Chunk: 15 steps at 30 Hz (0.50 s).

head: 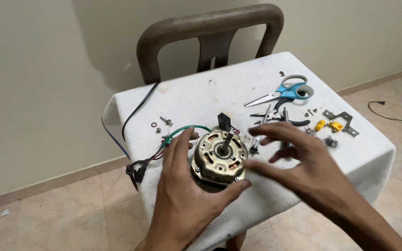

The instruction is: The person removes the front fan cage, then cleans the motor housing with a cloth. They attach a metal bracket to the motor using a screwdriver and tighten the screws.

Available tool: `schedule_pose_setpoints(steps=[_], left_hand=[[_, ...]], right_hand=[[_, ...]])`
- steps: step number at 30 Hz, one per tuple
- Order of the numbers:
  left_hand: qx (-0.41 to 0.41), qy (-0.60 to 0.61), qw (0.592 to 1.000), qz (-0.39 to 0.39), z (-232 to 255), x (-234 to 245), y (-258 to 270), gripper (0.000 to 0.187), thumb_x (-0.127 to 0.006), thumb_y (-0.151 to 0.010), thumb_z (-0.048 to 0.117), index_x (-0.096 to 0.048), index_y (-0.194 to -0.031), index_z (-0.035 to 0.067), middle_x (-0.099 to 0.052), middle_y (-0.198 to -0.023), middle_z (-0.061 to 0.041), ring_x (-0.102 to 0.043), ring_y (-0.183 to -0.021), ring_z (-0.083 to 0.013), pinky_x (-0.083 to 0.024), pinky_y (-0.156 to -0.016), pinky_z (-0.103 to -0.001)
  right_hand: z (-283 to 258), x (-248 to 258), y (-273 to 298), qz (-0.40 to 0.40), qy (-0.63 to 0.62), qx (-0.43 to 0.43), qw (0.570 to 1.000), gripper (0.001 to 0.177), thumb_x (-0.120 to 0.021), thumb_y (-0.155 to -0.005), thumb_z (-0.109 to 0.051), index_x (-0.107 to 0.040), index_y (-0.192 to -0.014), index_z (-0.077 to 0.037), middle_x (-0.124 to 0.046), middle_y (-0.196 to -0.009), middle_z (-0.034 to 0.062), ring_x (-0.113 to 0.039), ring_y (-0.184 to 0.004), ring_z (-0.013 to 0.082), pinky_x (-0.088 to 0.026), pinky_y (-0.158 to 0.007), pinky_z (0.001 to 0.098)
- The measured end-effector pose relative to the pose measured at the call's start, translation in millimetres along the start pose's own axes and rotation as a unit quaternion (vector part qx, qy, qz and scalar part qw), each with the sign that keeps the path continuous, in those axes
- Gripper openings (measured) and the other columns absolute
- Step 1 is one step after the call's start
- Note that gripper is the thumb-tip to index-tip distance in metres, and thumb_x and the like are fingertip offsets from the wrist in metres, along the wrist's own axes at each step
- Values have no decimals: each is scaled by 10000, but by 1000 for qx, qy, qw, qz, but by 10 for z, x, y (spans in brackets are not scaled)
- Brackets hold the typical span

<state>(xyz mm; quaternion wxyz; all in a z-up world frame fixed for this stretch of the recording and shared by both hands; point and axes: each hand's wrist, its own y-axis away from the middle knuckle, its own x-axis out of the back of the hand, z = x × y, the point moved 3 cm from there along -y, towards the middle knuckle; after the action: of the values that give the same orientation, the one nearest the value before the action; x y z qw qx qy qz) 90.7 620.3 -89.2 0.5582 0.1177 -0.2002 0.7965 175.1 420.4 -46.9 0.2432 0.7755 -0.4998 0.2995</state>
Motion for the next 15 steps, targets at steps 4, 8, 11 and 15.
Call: schedule_pose_setpoints(steps=[4, 8, 11, 15], left_hand=[[-7, 7, 1000, 1, 4, -154, -41, 1171, -981, -526, 269, -337, -1445, -69, -482, -1424, -240, -515, -1317, -380, -421, -1106, -428], [59, 82, 995, -13, -95, -176, -33, 1219, -963, -484, 183, -322, -1505, 4, -588, -1372, -183, -602, -1243, -299, -481, -1037, -391], [90, 129, 987, -22, -119, -196, -39, 1151, -961, -464, 184, -421, -1470, 42, -699, -1254, -121, -707, -1139, -227, -571, -961, -337], [73, 155, 985, -34, -86, -144, -96, 953, -936, -503, 205, -542, -1356, 48, -768, -1134, -87, -783, -1006, -174, -639, -906, -287]], right_hand=[[-115, -273, -44, -30, 71, 134, 988, 1205, -1003, -538, -551, -490, -1479, 1, -579, -1398, 211, -560, -1255, 354, -453, -1017, 494], [-193, -404, -175, -54, 41, 129, 989, 1180, -945, -529, -576, -506, -1452, 14, -635, -1377, 194, -643, -1252, 297, -509, -1059, 403], [-229, -369, -242, -74, 27, 102, 992, 1130, -955, -547, -565, -543, -1434, 2, -694, -1337, 167, -653, -1234, 273, -540, -1072, 385], [-195, -271, -277, -27, -16, -24, 999, 793, -862, -654, -454, -676, -1358, -139, -649, -1345, 12, -636, -1204, 204, -547, -946, 385]])
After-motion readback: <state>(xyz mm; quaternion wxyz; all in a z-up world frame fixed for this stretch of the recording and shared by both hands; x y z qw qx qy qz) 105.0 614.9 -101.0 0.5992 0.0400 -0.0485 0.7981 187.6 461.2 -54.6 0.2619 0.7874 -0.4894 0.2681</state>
